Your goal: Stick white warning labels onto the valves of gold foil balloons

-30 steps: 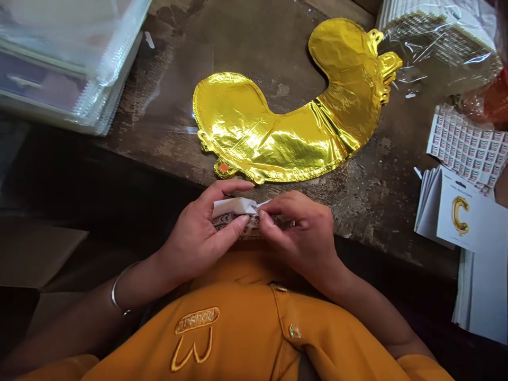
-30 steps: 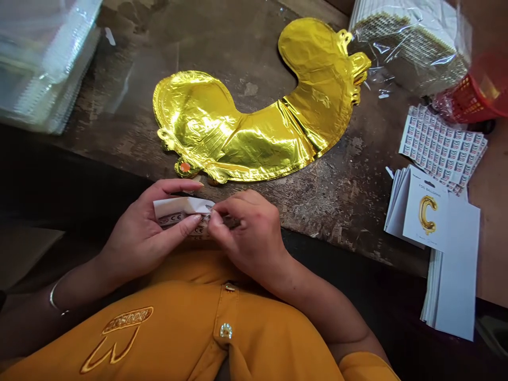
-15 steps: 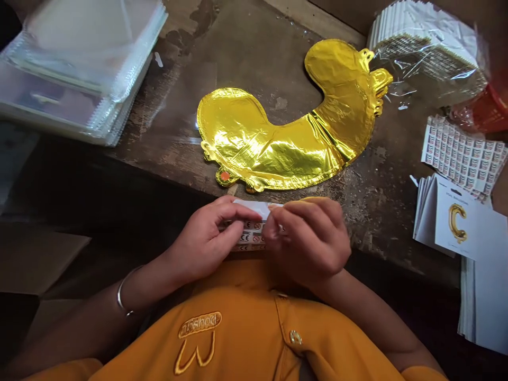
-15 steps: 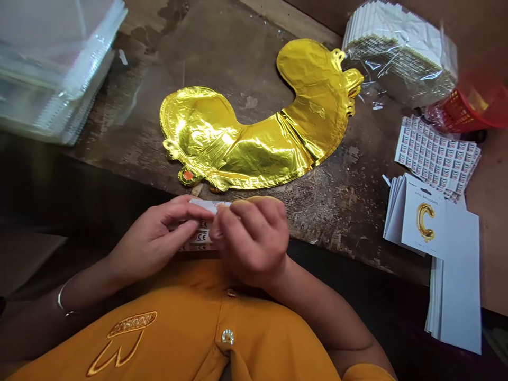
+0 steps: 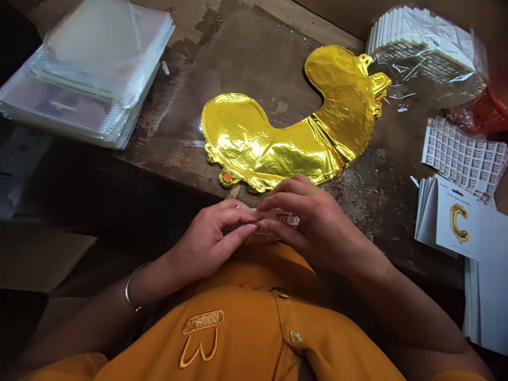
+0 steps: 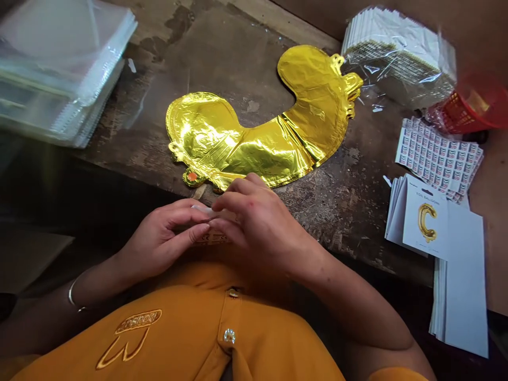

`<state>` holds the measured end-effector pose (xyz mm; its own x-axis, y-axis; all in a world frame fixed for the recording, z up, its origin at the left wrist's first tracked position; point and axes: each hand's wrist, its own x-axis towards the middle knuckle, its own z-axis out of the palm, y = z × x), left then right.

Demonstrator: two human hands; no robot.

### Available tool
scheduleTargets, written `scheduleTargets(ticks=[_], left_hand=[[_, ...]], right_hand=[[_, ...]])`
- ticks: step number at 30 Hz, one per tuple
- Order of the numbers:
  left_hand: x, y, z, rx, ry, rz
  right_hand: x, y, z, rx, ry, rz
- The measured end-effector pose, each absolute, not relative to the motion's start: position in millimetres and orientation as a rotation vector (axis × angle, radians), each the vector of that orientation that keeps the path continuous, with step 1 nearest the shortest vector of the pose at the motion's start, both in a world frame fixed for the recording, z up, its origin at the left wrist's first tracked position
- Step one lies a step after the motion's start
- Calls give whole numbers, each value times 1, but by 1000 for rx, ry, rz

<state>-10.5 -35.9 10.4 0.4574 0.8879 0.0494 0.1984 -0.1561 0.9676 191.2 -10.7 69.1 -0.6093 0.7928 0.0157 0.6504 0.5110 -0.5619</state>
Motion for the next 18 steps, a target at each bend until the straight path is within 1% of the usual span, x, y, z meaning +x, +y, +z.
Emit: scheduleTargets(ticks=[3, 7, 10, 12, 14, 16, 18], left_hand=[[-11, -35, 10, 1722, 937, 805], [-11, -33, 10, 1792, 908, 797], [-11, -33, 7, 1826, 900, 776], [-14, -34, 4, 1836, 939, 762], [-21, -32, 3, 1829, 1041, 765], [-31, -27, 4, 1866, 1155, 782], [-41, -18, 7, 2035, 1170, 813]], right_hand=[[186, -2, 69, -1207, -2561, 891], [181, 0, 71, -1195, -2564, 978], [179, -5, 75, -1229, -2589, 945], [180, -5, 78, -1253, -2579, 852], [183, 0, 78, -1284, -2452, 752], [186, 12, 74, -1352, -2167, 681], [184, 27, 64, -1408, -1876, 733]])
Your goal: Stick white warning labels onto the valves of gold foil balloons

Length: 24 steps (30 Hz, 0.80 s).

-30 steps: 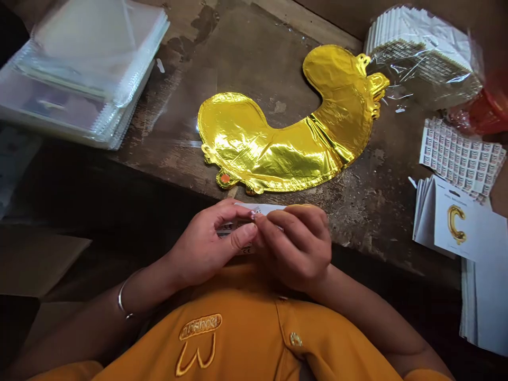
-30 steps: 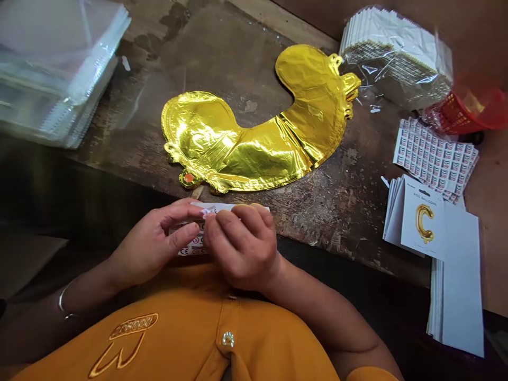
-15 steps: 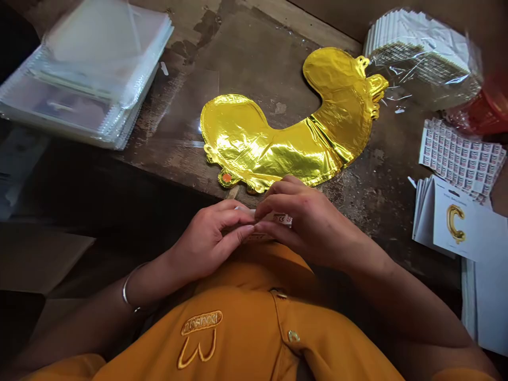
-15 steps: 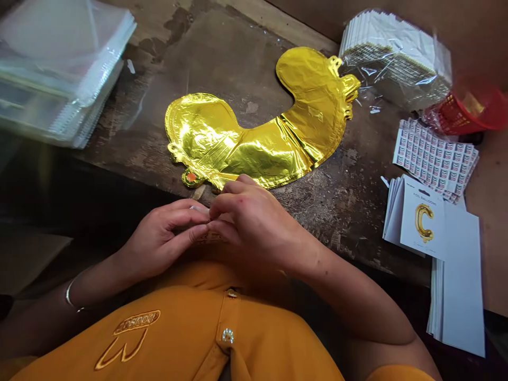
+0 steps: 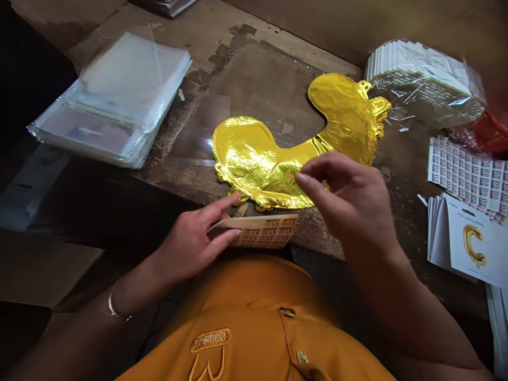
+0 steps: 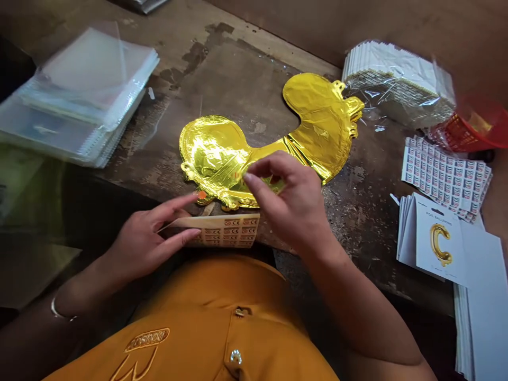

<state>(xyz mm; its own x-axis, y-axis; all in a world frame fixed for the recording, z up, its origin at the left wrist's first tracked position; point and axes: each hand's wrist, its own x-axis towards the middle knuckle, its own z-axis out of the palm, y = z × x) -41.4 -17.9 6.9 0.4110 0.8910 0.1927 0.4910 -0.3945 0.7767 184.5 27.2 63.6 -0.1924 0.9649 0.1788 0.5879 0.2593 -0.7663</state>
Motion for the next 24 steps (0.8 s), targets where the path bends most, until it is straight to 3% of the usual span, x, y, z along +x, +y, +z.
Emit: scheduleTargets(ticks=[6, 14, 20, 24], left_hand=[[-54, 12, 2, 2587, 1030, 648], [-54, 14, -10, 2595, 968, 620], [-53, 17, -10, 2591, 934, 606], [-53, 17, -11, 2583, 932, 609]], right_hand=[[154, 54, 21, -1486, -1755, 1119], [145, 54, 12, -1666, -1985, 877], [146, 56, 13, -1675, -1905, 944], [148, 56, 18, -1683, -1909, 735]])
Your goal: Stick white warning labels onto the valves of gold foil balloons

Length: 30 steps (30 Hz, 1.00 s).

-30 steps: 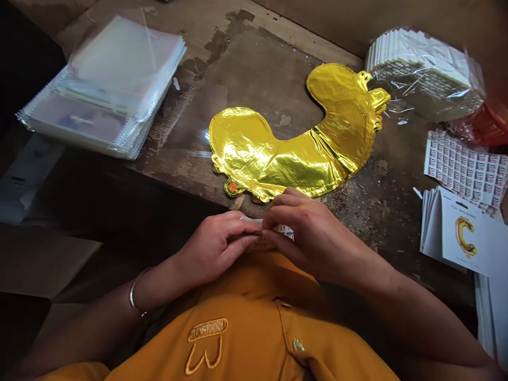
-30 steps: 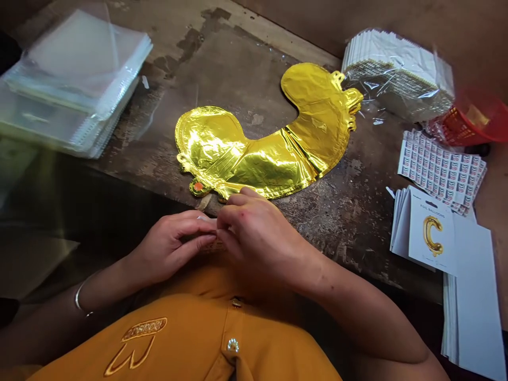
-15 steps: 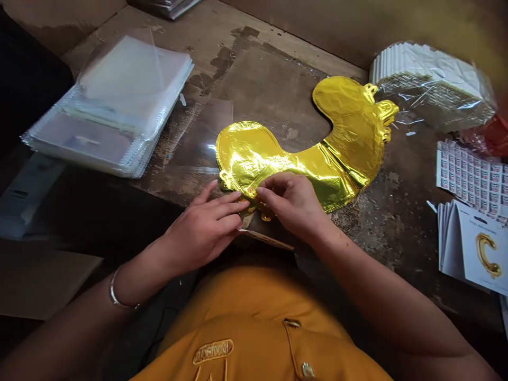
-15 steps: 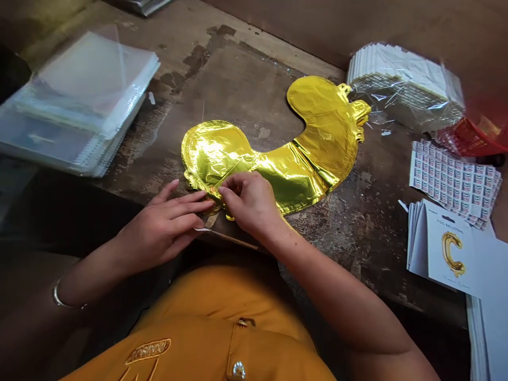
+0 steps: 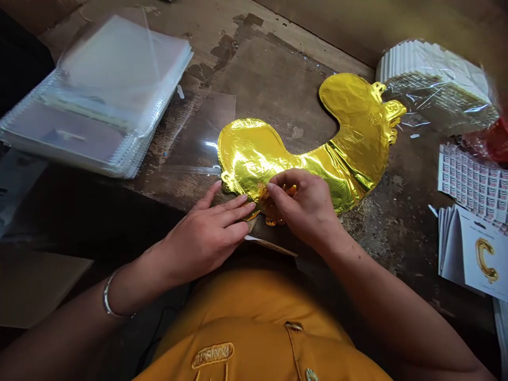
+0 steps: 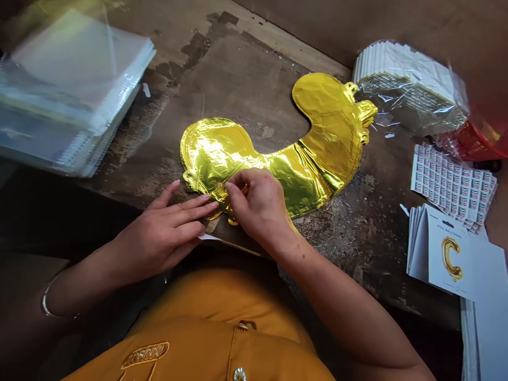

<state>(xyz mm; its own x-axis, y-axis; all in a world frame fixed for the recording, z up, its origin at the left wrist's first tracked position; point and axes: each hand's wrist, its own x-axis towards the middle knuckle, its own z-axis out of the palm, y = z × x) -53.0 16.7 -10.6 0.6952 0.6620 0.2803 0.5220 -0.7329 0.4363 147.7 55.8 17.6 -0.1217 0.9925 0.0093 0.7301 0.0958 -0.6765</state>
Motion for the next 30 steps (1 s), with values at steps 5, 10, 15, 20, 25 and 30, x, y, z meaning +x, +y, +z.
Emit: scheduleTargets(ticks=[5, 10, 15, 20, 25, 30], left_hand=[[-53, 16, -9, 2570, 934, 581], [-53, 15, -9, 2579, 935, 575], [-52, 14, -9, 2600, 944, 579], [-52, 14, -8, 2606, 937, 579], [-51, 14, -7, 2604, 940, 563], [-51, 14, -7, 2617, 937, 572]], right_hand=[[146, 54, 16, -1664, -2007, 896], [144, 56, 13, -1691, -2014, 922], [143, 56, 13, -1709, -2007, 925], [141, 55, 14, -1723, -2028, 851], [141, 56, 15, -1732, -2076, 822], [139, 56, 15, -1726, -2086, 793]])
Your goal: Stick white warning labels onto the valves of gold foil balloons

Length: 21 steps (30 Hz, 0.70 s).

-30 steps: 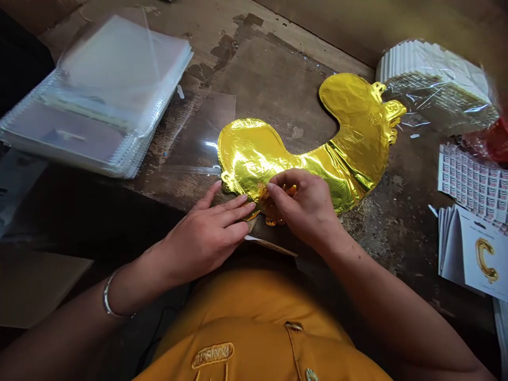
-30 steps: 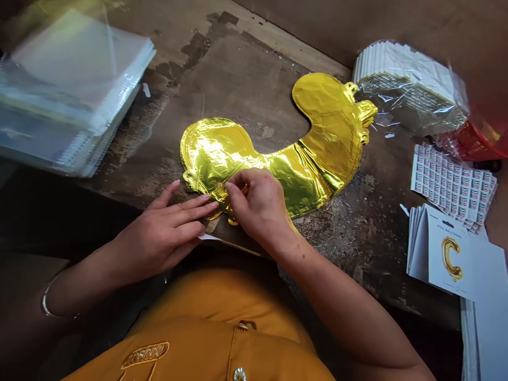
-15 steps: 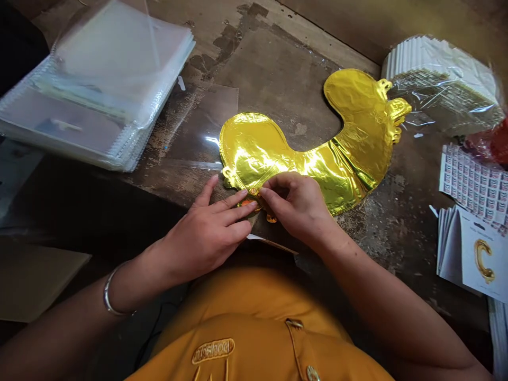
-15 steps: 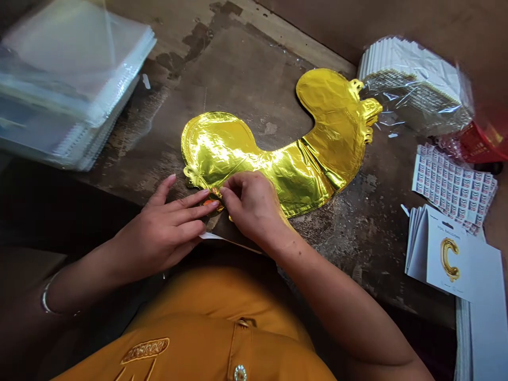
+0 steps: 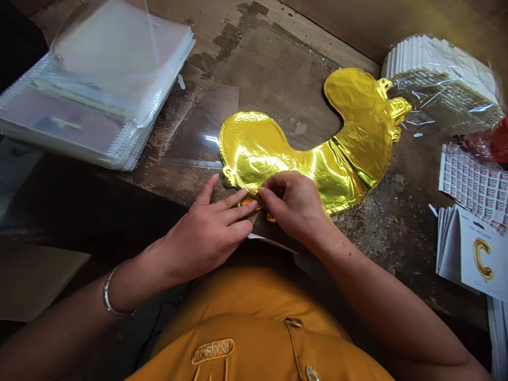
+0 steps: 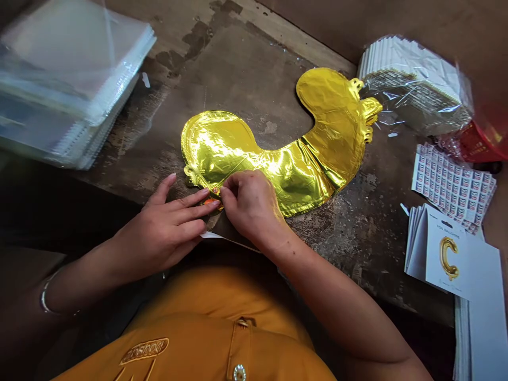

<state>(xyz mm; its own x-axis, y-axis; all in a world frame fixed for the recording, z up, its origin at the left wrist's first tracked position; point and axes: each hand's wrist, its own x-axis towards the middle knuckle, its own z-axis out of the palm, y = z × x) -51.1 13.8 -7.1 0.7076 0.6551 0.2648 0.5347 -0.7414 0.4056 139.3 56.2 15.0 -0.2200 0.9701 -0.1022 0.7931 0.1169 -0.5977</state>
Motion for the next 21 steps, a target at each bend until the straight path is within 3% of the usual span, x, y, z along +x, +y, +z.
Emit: scheduleTargets(ticks=[9, 16, 19, 21], left_hand=[[-50, 13, -7, 2601, 931, 572], [-45, 12, -8, 2548, 971, 585], [-46, 11, -7, 2529, 967, 564], [-50, 8, -6, 2521, 946, 559]], right_hand=[[134, 53, 13, -1740, -2187, 607], [142, 57, 6, -1824, -2141, 101], [149, 51, 15, -1650, -2204, -64], [153, 41, 23, -1418, -2413, 18]])
